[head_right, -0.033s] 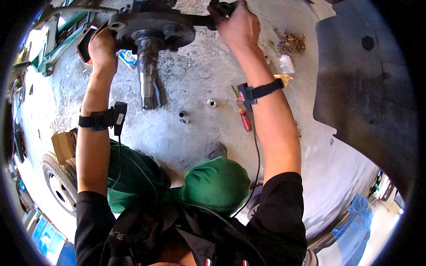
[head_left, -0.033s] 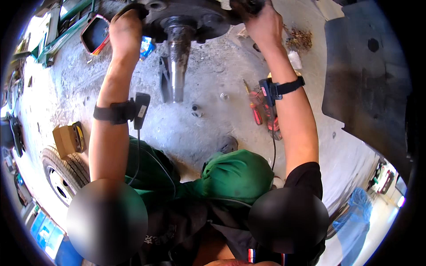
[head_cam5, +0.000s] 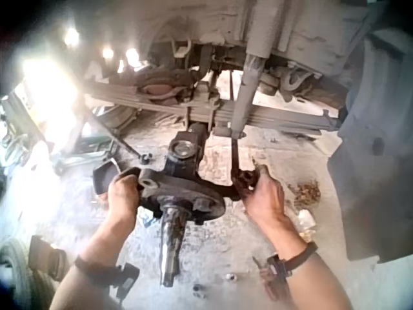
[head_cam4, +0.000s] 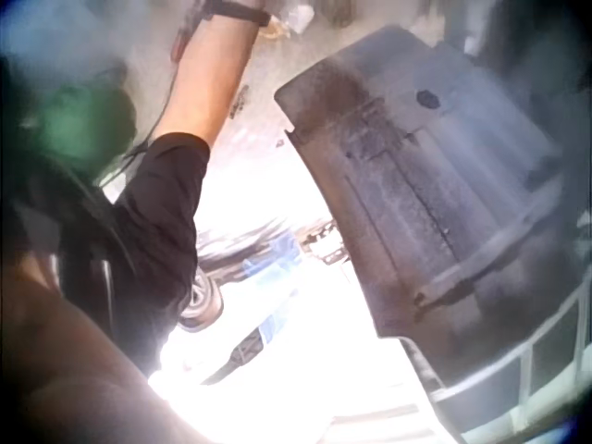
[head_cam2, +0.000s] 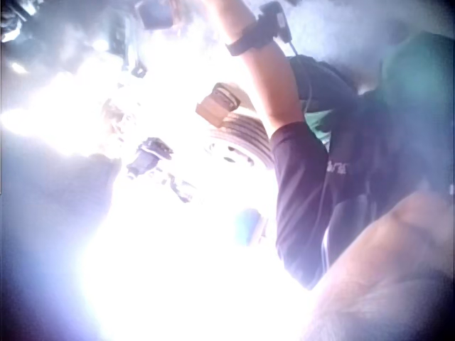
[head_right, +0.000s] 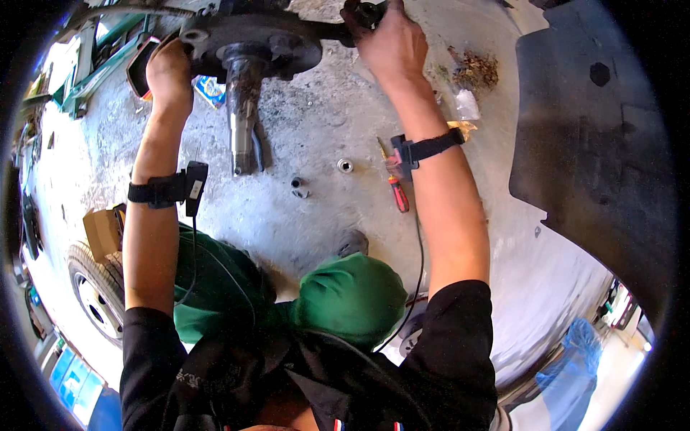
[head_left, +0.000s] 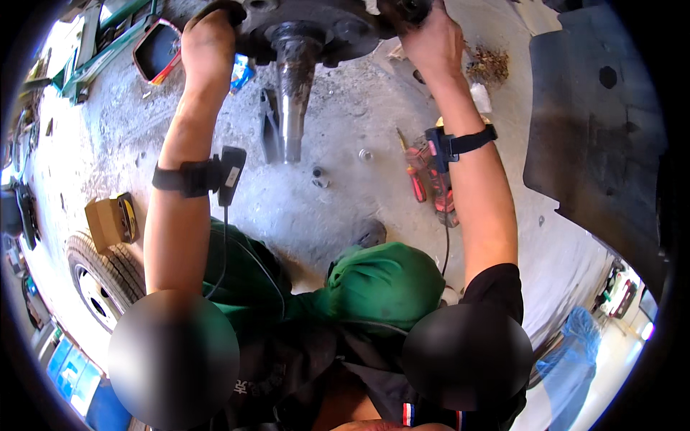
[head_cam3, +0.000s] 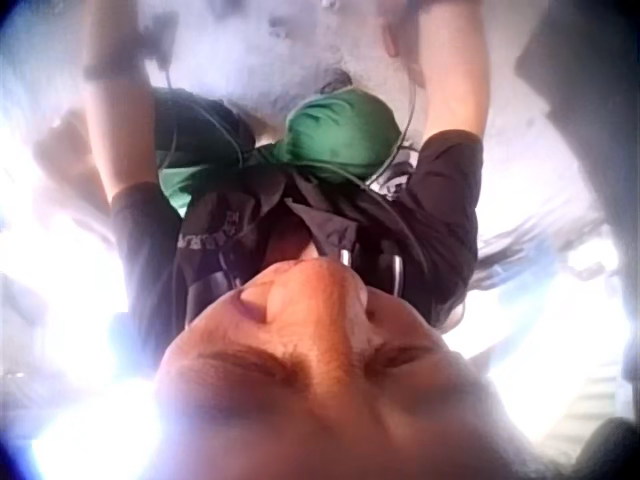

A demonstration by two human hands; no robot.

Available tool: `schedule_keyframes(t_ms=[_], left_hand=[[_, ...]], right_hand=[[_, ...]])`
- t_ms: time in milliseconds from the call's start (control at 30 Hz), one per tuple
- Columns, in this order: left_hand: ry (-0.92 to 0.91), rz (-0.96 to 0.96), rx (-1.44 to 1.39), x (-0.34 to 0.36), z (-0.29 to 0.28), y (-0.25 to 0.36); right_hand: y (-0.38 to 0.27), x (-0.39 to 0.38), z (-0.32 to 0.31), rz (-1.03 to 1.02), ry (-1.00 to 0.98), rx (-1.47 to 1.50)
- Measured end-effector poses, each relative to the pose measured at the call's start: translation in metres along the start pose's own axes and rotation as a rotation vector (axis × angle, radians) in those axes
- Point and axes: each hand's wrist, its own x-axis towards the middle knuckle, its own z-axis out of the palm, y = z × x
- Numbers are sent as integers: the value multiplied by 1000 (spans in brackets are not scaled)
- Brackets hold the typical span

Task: The person uses a hammer and an impact wrench to remove and replace components on a vehicle axle assembly. They strike the assembly with a hammer to loosen parts, drive bolts with the power tool, and use a long socket wrench to tighten fasteners.

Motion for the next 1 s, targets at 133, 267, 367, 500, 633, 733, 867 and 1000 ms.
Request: schedule_keyframes(t_ms=[133,267,367,500,633,733,867,1000], left_hand=[[72,-139,-144,-2,5,9],[51,-185,-114,3,-5,24],[40,-161,-179,1,0,34],[45,-120,-227,9,-10,40],[63,-212,-236,8,-9,37],[105,-484,-576,11,-14,42],[73,-481,-593,11,-8,49],[28,-696,-748,12,-12,55]], right_hand=[[0,3,-3,-169,-92,-200],[23,-2,-3,-227,-43,9],[124,-23,-6,-266,56,73],[200,-149,-39,313,-185,-338],[228,-228,-15,437,-528,-424],[200,-227,4,392,-326,-525],[246,-244,7,488,-405,-582],[227,-212,-10,475,-414,-381]])
